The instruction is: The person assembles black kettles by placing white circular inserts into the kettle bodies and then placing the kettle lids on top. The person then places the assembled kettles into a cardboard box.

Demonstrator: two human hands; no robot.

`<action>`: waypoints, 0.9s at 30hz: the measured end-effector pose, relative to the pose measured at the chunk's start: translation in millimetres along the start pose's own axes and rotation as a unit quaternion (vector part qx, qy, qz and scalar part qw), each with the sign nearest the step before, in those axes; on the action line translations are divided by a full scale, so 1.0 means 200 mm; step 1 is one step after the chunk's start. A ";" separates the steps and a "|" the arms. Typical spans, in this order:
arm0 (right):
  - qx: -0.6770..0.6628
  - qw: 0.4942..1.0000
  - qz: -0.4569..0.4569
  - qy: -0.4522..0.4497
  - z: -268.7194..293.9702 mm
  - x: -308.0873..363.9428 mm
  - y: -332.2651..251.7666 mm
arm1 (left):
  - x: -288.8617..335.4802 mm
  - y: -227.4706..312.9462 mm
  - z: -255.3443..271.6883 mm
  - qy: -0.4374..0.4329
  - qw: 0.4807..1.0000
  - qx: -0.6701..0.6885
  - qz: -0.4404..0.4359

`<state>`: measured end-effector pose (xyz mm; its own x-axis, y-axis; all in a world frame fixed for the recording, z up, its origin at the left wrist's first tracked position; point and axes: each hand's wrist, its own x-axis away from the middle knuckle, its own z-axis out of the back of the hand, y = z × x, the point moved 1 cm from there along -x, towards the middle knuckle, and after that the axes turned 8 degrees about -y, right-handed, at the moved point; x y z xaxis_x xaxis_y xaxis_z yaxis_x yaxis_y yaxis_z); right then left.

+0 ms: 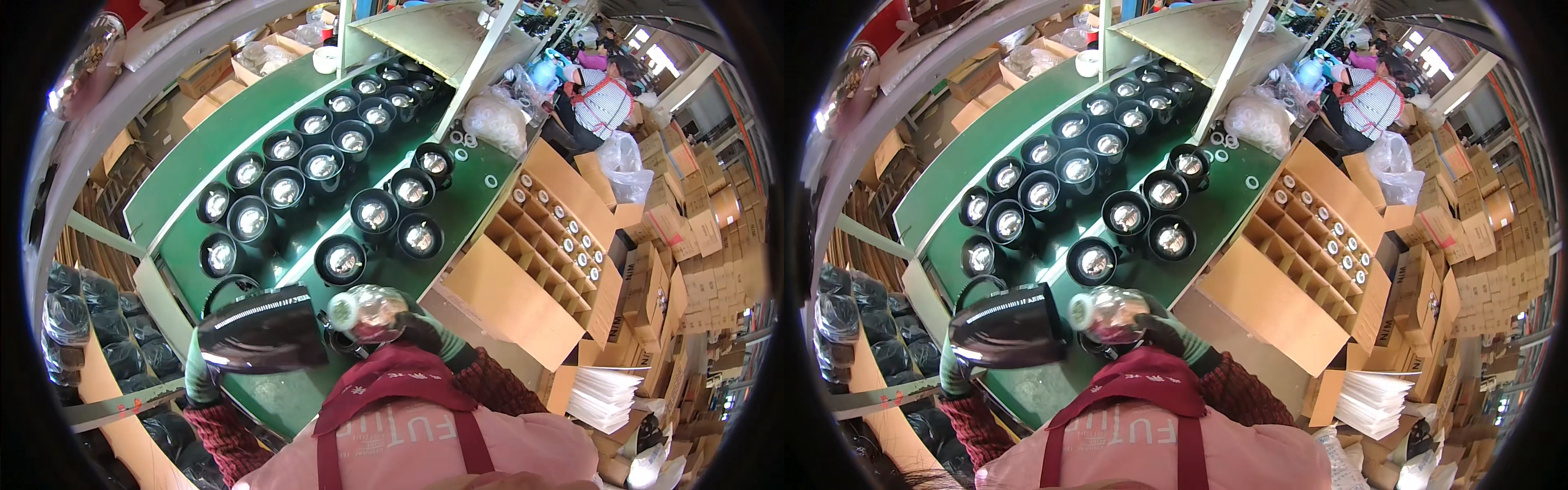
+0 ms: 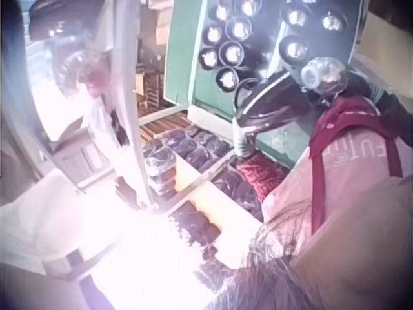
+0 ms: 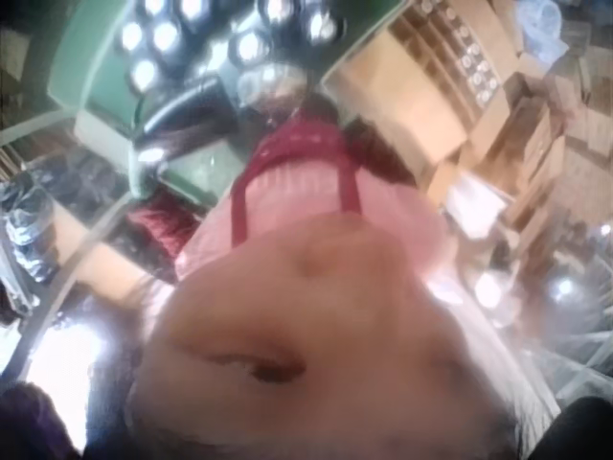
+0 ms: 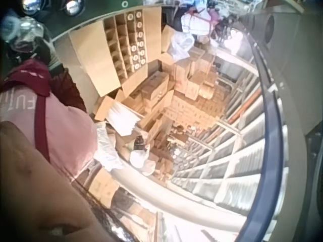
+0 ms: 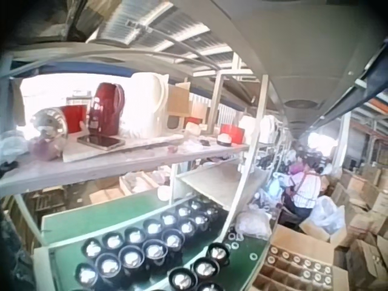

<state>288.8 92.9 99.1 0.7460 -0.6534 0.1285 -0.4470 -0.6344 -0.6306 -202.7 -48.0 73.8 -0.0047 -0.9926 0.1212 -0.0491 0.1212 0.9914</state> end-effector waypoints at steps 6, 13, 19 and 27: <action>0.095 0.994 -0.048 -0.033 -0.01 -0.18 0.00 | -0.21 0.53 -0.65 -0.004 0.996 0.017 0.089; 0.246 0.962 -0.056 -0.106 0.17 -0.16 0.04 | -0.22 0.45 -0.78 -0.098 0.989 0.098 0.049; 0.268 0.958 -0.093 -0.031 -0.04 -0.11 -0.09 | -0.25 0.36 -0.83 -0.113 0.986 -0.103 0.060; 0.239 0.970 0.035 0.027 0.01 -0.05 0.12 | -0.32 0.08 -0.74 0.010 0.986 -0.134 0.095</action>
<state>271.4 85.7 80.3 0.6896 -0.7166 0.1046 -0.2064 -0.3330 -0.9201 -56.4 18.6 89.4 0.0322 -0.9522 0.3038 0.2174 0.3033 0.9278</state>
